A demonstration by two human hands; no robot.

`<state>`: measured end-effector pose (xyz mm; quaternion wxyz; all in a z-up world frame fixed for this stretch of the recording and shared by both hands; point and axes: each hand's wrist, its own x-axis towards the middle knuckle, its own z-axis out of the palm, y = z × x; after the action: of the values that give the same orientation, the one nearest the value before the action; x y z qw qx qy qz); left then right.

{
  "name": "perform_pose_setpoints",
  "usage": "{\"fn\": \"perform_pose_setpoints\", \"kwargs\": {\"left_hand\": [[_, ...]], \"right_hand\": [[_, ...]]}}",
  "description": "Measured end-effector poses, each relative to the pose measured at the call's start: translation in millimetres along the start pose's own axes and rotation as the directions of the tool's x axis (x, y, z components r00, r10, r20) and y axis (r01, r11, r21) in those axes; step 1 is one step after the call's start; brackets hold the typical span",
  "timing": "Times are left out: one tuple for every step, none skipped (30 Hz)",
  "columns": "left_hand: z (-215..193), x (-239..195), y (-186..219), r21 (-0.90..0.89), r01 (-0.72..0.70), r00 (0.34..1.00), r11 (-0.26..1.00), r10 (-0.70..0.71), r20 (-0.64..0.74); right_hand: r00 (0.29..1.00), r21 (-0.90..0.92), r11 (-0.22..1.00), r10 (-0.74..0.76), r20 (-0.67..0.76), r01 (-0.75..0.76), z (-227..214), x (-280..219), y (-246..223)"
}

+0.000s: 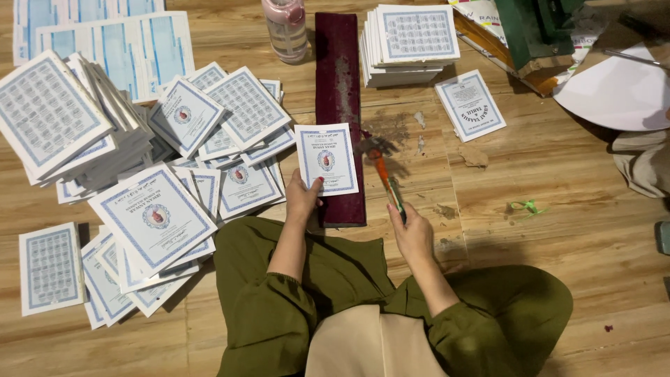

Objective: Flattening the spines of printed booklets using a hammer on a wooden block

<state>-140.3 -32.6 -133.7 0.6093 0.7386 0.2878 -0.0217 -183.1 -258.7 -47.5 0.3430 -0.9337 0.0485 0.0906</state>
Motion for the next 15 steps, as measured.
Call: {"fn": "perform_pose_setpoints", "kwargs": {"left_hand": [[0, -1, 3, -0.003, 0.001, 1.0, 1.0, -0.001, -0.005], [-1, -2, 6, 0.018, -0.021, 1.0, 1.0, 0.021, 0.0], [-2, -4, 8, 0.042, -0.039, 0.999, 0.998, 0.039, 0.009], [-1, -4, 5, 0.041, -0.034, 0.999, 0.999, 0.034, 0.007], [-1, -3, 4, 0.055, -0.039, 0.999, 0.998, 0.039, 0.01], [-1, -3, 4, 0.068, -0.045, 0.999, 0.997, 0.044, 0.014], [-1, -4, 6, 0.067, -0.047, 0.999, 0.997, 0.046, 0.013], [-1, -5, 8, 0.072, -0.049, 0.999, 0.996, 0.048, 0.018], [-2, -6, 9, 0.078, -0.05, 0.999, 0.996, 0.049, 0.022], [-2, -8, 10, 0.079, -0.051, 0.999, 0.996, 0.049, 0.021], [-3, -10, 11, 0.079, -0.055, 0.998, 0.995, 0.054, 0.023], [-3, -10, 12, 0.079, -0.059, 0.998, 0.995, 0.058, 0.024], [-1, -9, 7, 0.081, -0.055, 0.998, 0.995, 0.053, 0.03], [0, -8, 3, 0.061, -0.038, 0.999, 0.997, 0.036, 0.033], [0, -4, 0, 0.038, -0.026, 0.999, 0.999, 0.025, 0.027]], "right_hand": [[1.0, -0.002, 1.0, -0.005, 0.003, 0.005, -3, 1, -3], [0.999, 0.072, 0.997, -0.023, -0.047, 0.026, -6, 3, -7], [0.995, 0.145, 0.988, -0.03, -0.097, 0.044, -8, 1, -10], [0.995, 0.144, 0.989, -0.03, -0.092, 0.043, -3, 0, -7], [0.997, 0.108, 0.993, -0.037, -0.065, 0.044, 1, 0, -6], [0.998, 0.073, 0.996, -0.043, -0.037, 0.046, 5, 0, -4], [0.998, 0.073, 0.996, -0.045, -0.039, 0.047, 12, 6, 7], [0.998, -0.06, 0.998, -0.032, 0.053, 0.035, 19, 12, 18], [0.99, -0.191, 0.981, -0.006, 0.142, 0.033, 28, 18, 28], [0.99, -0.189, 0.981, -0.006, 0.142, 0.033, 20, 14, 16], [0.987, -0.203, 0.978, -0.008, 0.16, 0.041, 12, 11, 4], [0.984, -0.216, 0.975, -0.01, 0.178, 0.049, 5, 9, -8], [0.984, -0.218, 0.975, -0.003, 0.179, 0.043, 2, 6, -10], [0.989, -0.121, 0.992, -0.028, 0.145, 0.046, 0, 3, -12], [0.992, -0.022, 0.998, -0.061, 0.107, 0.064, -3, 4, -16]]}}
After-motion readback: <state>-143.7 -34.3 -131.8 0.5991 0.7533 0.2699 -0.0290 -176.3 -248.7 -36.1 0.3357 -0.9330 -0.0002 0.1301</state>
